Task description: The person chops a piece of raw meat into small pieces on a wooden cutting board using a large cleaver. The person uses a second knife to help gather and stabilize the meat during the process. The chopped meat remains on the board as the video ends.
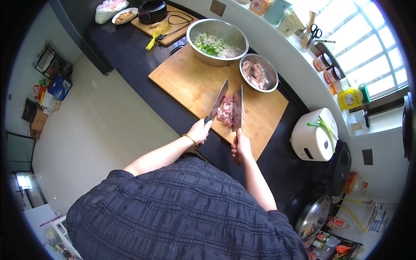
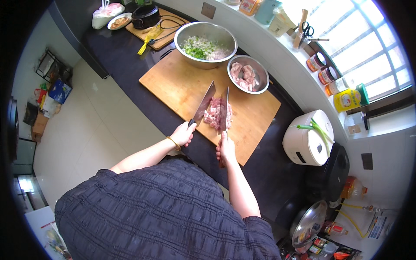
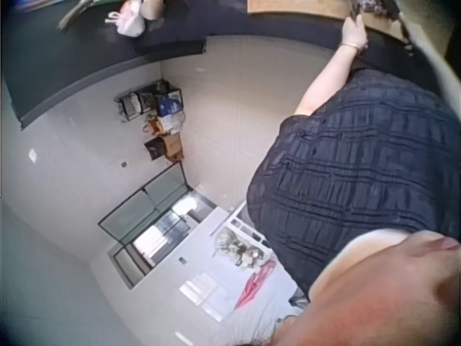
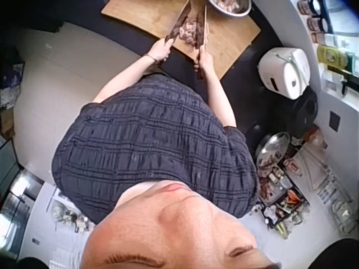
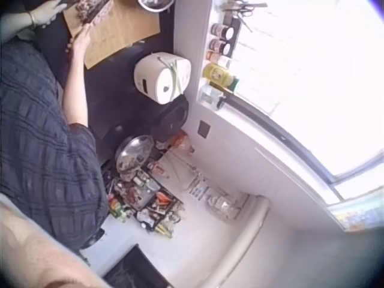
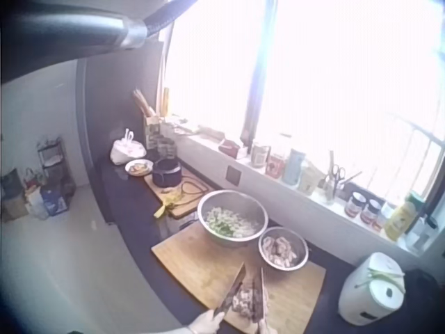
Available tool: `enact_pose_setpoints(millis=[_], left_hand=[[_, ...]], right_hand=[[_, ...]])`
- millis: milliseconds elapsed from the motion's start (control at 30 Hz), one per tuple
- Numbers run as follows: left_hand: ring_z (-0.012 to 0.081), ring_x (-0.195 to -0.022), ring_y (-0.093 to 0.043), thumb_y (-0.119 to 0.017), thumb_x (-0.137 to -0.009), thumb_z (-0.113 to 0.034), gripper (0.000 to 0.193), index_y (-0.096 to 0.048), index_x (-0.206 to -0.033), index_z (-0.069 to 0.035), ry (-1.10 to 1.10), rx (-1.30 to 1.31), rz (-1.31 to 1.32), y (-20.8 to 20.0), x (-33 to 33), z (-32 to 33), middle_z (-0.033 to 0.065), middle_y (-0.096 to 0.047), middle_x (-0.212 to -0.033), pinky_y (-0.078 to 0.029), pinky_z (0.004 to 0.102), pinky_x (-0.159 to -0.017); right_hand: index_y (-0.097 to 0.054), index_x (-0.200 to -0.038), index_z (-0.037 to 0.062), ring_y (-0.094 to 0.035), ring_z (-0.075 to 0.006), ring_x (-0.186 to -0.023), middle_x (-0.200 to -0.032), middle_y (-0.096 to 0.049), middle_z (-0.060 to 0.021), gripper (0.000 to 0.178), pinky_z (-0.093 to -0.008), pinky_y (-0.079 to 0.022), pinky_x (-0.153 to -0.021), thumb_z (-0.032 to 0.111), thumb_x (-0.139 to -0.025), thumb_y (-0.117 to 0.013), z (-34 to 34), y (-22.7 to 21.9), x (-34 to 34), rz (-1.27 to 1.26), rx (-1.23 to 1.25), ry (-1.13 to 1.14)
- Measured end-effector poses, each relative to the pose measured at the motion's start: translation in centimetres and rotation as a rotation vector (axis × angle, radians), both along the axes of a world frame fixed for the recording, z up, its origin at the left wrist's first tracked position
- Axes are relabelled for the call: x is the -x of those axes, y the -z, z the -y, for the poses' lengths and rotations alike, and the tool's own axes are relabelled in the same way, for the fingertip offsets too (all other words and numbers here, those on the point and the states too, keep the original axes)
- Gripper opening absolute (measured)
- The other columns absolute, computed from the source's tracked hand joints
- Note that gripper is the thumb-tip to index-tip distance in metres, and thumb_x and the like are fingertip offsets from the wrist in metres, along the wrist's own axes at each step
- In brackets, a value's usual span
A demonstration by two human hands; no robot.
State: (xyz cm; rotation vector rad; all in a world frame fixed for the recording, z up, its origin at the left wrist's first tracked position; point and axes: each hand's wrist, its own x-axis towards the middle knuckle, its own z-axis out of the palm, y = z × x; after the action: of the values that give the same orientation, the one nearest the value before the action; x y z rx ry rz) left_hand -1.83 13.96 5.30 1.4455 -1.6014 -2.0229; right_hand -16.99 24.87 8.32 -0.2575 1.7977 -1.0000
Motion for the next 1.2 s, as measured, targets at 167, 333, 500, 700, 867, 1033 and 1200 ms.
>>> enact_pose_setpoints(millis=[167,333,500,700,867,1033,1200], left_hand=[[0.0093,-0.042,-0.04,-0.04,-0.09,-0.037,0.031,-0.041,-0.084,-0.007,-0.001,-0.006,-0.004,0.4,-0.3,-0.1,0.0023,-0.043,-0.061,-0.037,0.0242,-0.036],[0.0094,-0.042,-0.04,-0.04,-0.09,-0.037,0.032,-0.043,-0.088,-0.006,0.012,0.016,0.002,0.5,-0.4,-0.1,0.0018,-0.042,-0.061,-0.038,0.0248,-0.036],[0.0094,-0.043,-0.041,-0.04,-0.09,-0.038,0.034,-0.044,-0.091,-0.004,0.016,0.011,-0.011,0.7,-0.5,-0.2,0.002,-0.043,-0.062,-0.038,0.0247,-0.037],[0.0095,-0.043,-0.042,-0.04,-0.09,-0.038,0.034,-0.043,-0.089,-0.004,0.02,0.036,0.008,0.9,-0.7,-0.1,0.002,-0.043,-0.061,-0.039,0.025,-0.036],[0.0094,-0.042,-0.041,-0.041,-0.09,-0.037,0.032,-0.043,-0.088,-0.005,0.019,0.024,-0.013,1.0,-0.3,-0.2,0.0021,-0.044,-0.061,-0.039,0.0251,-0.036],[0.0092,-0.041,-0.041,-0.041,-0.09,-0.037,0.032,-0.043,-0.089,-0.005,0.006,0.008,-0.012,1.0,-0.6,-0.3,0.002,-0.043,-0.061,-0.038,0.0249,-0.035],[0.0095,-0.041,-0.041,-0.041,-0.091,-0.036,0.032,-0.043,-0.088,-0.004,0.015,0.033,-0.009,0.9,-0.3,-0.2,0.002,-0.043,-0.061,-0.037,0.0248,-0.035]], right_hand=[[-0.041,-0.07,0.0086,-0.034,-0.0099,-0.032,-0.048,-0.039,-0.0007,0.044,-0.0254,-0.029,-0.029,0.048,-0.09,-0.038,0.2,-1.5,-0.1,-0.209,0.227,-0.067],[-0.041,-0.071,0.0088,-0.034,-0.0095,-0.032,-0.047,-0.038,-0.0005,0.044,-0.0249,-0.029,-0.029,0.048,-0.09,-0.038,0.0,0.7,1.3,-0.203,-0.035,-0.092],[-0.041,-0.072,0.0092,-0.033,-0.0101,-0.032,-0.047,-0.039,-0.0016,0.043,-0.0247,-0.028,-0.029,0.049,-0.089,-0.038,-0.6,-0.5,1.6,-0.134,0.166,0.007],[-0.04,-0.071,0.0095,-0.033,-0.011,-0.033,-0.047,-0.038,-0.0018,0.046,-0.0262,-0.029,-0.03,0.052,-0.088,-0.038,-0.5,-0.2,2.3,-0.07,0.041,-0.028],[-0.04,-0.069,0.0092,-0.034,-0.0101,-0.033,-0.047,-0.039,-0.0018,0.047,-0.0249,-0.029,-0.029,0.051,-0.088,-0.037,-0.7,1.2,0.8,-0.133,-0.022,-0.02],[-0.039,-0.069,0.0091,-0.035,-0.0111,-0.032,-0.046,-0.037,-0.0004,0.047,-0.0261,-0.029,-0.029,0.052,-0.088,-0.039,-0.4,0.0,1.2,-0.147,0.069,-0.045],[-0.04,-0.068,0.0091,-0.034,-0.0111,-0.032,-0.046,-0.038,-0.0012,0.047,-0.0262,-0.029,-0.029,0.051,-0.088,-0.039,-0.4,1.0,1.3,-0.128,-0.031,-0.044]])
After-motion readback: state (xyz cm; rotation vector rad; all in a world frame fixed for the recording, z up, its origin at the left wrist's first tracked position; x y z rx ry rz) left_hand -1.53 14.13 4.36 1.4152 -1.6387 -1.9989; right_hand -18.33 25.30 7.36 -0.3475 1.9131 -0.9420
